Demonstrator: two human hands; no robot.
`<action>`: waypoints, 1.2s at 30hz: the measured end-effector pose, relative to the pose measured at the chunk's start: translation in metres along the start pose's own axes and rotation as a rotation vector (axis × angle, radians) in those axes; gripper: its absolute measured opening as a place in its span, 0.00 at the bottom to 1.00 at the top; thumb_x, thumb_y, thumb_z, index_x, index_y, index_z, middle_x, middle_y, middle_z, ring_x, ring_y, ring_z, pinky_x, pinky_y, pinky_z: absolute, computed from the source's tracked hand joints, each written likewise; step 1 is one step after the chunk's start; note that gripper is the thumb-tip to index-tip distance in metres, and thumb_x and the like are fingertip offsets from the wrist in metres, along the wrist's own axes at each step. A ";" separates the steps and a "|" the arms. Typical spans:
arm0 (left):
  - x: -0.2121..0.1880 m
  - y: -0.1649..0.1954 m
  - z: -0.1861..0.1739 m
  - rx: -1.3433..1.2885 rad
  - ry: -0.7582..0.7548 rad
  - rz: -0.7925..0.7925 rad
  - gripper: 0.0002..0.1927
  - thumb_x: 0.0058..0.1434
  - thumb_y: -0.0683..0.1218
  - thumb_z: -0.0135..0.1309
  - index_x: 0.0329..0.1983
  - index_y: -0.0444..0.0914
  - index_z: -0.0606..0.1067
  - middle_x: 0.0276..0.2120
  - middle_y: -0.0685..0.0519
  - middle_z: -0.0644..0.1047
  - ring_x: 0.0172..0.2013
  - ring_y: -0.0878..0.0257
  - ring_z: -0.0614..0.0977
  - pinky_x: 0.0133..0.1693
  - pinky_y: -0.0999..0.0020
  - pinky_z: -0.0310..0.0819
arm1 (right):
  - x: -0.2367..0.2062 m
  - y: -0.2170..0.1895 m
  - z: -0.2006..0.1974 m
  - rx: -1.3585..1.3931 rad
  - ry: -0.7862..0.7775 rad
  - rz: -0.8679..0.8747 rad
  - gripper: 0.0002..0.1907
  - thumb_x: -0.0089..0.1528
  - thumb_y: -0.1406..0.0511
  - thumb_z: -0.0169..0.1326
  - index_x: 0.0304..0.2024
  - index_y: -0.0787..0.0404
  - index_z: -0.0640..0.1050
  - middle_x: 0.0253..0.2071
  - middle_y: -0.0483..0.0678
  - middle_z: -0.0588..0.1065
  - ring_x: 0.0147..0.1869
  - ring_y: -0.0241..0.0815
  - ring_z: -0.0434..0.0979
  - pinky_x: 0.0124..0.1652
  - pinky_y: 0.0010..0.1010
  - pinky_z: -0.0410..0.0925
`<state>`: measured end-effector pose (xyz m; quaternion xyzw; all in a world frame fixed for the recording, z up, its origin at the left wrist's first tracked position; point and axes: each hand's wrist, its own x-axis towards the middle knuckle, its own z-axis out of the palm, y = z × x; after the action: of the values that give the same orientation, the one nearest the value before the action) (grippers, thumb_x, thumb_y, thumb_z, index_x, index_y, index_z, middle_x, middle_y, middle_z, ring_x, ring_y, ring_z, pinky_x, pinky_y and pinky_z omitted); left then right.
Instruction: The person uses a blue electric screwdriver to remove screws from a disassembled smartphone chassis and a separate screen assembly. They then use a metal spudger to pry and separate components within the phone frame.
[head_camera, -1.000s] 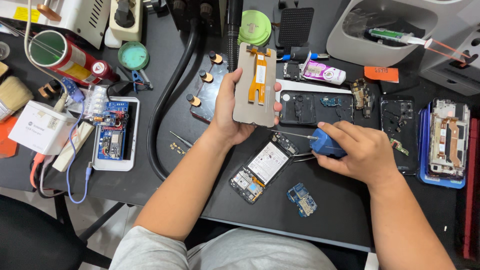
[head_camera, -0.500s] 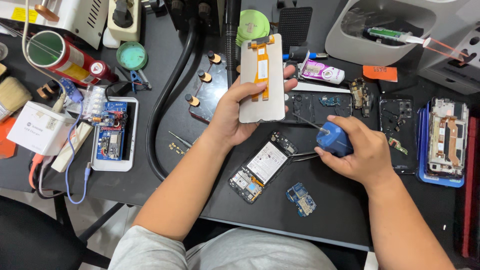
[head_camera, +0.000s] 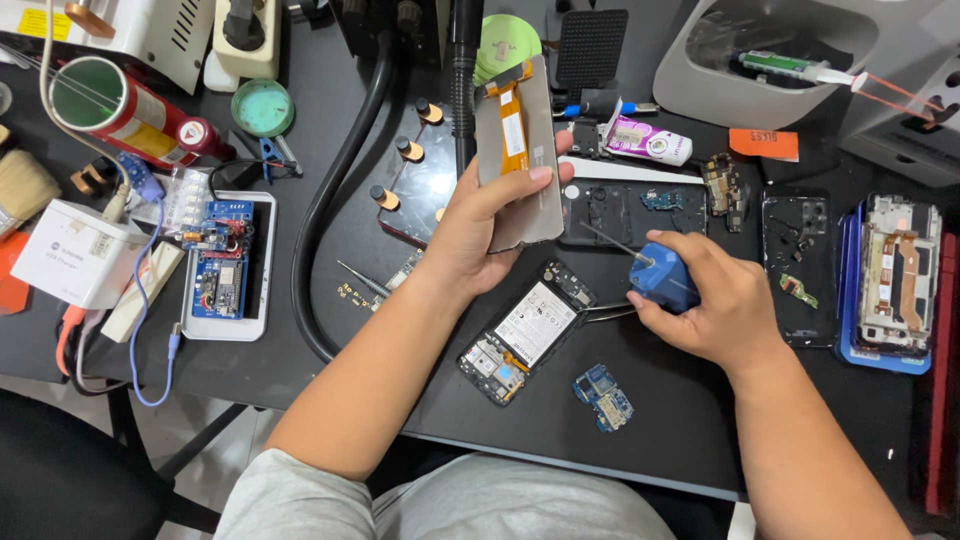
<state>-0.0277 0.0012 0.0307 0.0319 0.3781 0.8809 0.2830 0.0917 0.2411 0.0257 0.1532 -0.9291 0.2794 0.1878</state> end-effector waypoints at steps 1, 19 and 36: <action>0.001 -0.001 0.000 -0.008 0.001 -0.002 0.33 0.60 0.42 0.58 0.69 0.33 0.64 0.61 0.48 0.75 0.55 0.62 0.78 0.50 0.62 0.79 | 0.000 -0.001 0.000 0.002 -0.004 -0.003 0.28 0.54 0.60 0.68 0.53 0.62 0.75 0.39 0.52 0.78 0.38 0.52 0.83 0.37 0.36 0.75; 0.000 0.000 0.002 -0.032 0.029 -0.011 0.33 0.59 0.42 0.58 0.68 0.33 0.64 0.59 0.49 0.75 0.54 0.62 0.78 0.49 0.61 0.79 | 0.005 -0.010 0.004 0.033 -0.064 -0.036 0.30 0.52 0.60 0.68 0.53 0.63 0.75 0.36 0.52 0.78 0.35 0.50 0.82 0.35 0.35 0.74; -0.003 0.001 0.000 -0.015 -0.034 -0.003 0.34 0.60 0.41 0.57 0.69 0.34 0.63 0.60 0.46 0.75 0.54 0.61 0.79 0.51 0.62 0.78 | 0.003 -0.004 0.004 -0.005 -0.013 -0.033 0.28 0.54 0.60 0.68 0.53 0.63 0.75 0.39 0.52 0.78 0.36 0.50 0.82 0.36 0.35 0.75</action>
<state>-0.0256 -0.0015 0.0320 0.0444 0.3665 0.8827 0.2909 0.0899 0.2351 0.0259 0.1701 -0.9283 0.2731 0.1864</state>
